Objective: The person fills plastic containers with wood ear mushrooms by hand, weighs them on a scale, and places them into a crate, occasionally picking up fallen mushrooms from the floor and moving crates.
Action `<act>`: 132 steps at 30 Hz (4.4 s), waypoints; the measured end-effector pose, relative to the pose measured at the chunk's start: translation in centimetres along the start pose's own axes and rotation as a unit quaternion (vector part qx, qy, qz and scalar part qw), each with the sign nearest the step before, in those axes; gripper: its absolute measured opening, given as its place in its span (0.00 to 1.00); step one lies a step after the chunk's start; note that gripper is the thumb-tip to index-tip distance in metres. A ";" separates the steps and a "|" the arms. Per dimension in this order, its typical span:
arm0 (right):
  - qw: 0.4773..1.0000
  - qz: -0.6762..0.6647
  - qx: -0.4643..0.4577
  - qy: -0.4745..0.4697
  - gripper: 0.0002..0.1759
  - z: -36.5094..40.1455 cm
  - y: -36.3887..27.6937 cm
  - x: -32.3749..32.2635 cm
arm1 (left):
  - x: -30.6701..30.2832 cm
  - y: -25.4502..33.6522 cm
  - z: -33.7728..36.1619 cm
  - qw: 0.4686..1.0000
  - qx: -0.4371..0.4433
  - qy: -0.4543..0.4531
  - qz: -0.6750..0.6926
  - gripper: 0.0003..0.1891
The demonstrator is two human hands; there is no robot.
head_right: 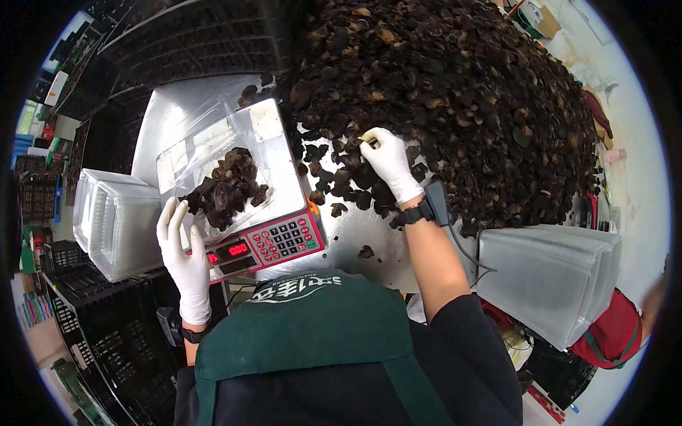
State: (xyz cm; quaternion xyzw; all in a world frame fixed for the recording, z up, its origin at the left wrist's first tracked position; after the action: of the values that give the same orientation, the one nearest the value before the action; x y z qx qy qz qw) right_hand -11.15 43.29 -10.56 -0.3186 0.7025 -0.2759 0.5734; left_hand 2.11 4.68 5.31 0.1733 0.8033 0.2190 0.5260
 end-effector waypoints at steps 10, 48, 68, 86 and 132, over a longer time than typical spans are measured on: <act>0.999 0.038 -0.015 -0.022 0.22 1.0 -4.3 -0.9 | -1.5 -0.4 0.4 1.000 0.003 0.028 0.010 0.24; 0.860 -0.077 -0.434 -0.257 0.14 1.3 -29.2 14.3 | -7.9 -4.9 3.0 0.989 -0.076 0.126 -0.001 0.20; 0.966 0.238 -0.096 -0.036 0.27 6.2 0.2 -2.2 | -6.7 -5.3 1.7 0.991 -0.069 0.107 0.037 0.20; 0.997 0.019 -0.051 0.061 0.12 5.7 -2.5 -4.2 | -5.1 -4.9 1.8 0.996 -0.055 0.070 0.011 0.20; 0.916 -0.144 -0.306 -0.214 0.10 1.2 -30.7 7.2 | -5.8 -4.2 1.7 0.994 -0.051 0.092 0.021 0.20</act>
State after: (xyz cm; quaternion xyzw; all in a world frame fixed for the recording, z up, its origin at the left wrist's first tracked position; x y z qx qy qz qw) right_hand -6.94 18.00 7.83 -0.6280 0.5597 -0.0523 0.5382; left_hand 5.71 -1.51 6.91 0.1418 0.8321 0.2857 0.4537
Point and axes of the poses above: each hand's wrist, its own z-axis away from the middle knuckle, its own x-axis out of the palm, y = z × x, the point moved 9 cm from there along -z, towards the middle knuckle, and after that the axes turned 6 degrees about -x, right-handed, at the moved point
